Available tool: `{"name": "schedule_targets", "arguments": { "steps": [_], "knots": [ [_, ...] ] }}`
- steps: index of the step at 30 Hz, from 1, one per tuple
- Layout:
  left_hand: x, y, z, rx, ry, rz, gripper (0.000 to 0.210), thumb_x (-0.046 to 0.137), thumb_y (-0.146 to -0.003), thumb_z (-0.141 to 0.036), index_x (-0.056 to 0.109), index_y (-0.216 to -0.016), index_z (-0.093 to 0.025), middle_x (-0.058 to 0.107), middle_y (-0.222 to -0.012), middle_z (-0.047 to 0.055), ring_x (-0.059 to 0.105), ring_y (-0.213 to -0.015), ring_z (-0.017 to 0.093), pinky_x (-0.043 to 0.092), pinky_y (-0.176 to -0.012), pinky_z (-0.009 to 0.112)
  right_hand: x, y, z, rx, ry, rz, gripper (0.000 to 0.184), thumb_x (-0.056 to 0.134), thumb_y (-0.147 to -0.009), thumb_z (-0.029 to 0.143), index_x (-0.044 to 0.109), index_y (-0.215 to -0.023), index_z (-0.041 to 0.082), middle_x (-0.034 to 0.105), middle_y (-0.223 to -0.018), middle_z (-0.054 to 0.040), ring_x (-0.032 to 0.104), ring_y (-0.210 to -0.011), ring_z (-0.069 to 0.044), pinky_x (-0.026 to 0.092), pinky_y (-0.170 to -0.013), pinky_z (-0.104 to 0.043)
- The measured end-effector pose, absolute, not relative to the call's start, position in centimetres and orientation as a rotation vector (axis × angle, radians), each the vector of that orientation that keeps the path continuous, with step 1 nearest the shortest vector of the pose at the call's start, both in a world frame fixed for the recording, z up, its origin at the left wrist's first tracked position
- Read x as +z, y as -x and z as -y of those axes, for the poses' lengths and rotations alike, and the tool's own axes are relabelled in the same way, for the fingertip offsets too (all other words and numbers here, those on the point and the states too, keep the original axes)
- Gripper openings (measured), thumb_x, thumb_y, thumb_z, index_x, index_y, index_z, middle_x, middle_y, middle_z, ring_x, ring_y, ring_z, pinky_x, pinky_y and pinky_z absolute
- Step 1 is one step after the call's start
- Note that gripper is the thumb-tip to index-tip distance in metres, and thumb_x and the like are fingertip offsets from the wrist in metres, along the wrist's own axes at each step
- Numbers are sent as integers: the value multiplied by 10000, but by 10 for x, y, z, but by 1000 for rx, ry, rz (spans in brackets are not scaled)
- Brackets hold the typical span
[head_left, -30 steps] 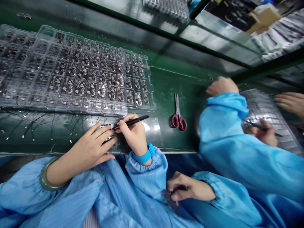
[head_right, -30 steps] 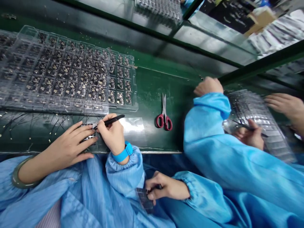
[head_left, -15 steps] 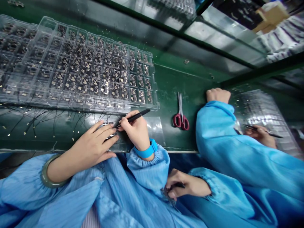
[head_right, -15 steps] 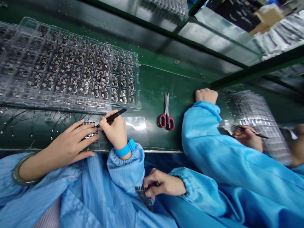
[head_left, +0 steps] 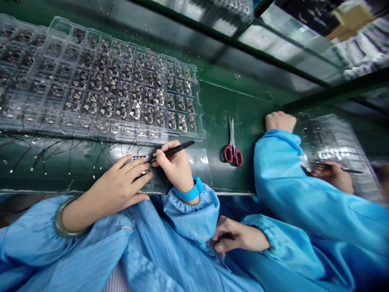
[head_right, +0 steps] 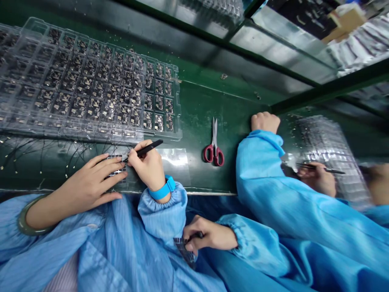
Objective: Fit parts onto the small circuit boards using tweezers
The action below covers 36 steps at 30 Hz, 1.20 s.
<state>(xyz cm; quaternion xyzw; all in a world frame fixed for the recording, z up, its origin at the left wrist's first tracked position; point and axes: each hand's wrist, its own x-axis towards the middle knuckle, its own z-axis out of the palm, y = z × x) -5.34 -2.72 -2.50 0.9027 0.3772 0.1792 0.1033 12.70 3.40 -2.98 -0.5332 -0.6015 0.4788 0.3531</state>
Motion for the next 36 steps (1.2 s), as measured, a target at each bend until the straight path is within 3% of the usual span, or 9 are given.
{"name": "schedule_targets", "arguments": {
  "steps": [10,30,36],
  "knots": [
    [-24,54,28,528,-2666,-1129,411,591,-890,-393,591,-1194,-116,602,-1243,152,523,-1212,303,372,-1075,513,-30,-128,-35,1222,1371,1579,142,583,-831,305,470,-805,223,570,-597,67,661,-536,-139,518,-541,-265],
    [-25,54,27,550,-2639,-1134,384,598,-890,-363,587,-1188,-121,611,-1234,147,524,-1220,299,374,-1078,510,-25,-128,-36,1364,1371,1299,314,697,-758,445,498,-827,213,601,-617,59,633,-488,-112,553,-478,-230],
    [-25,54,27,541,-2637,-1127,399,598,-888,-371,585,-1196,-116,606,-1245,155,521,-1224,304,372,-1078,516,-27,-128,-35,1291,1381,1416,264,671,-788,415,514,-852,212,599,-678,52,656,-530,-111,551,-523,-229]
  ]
}}
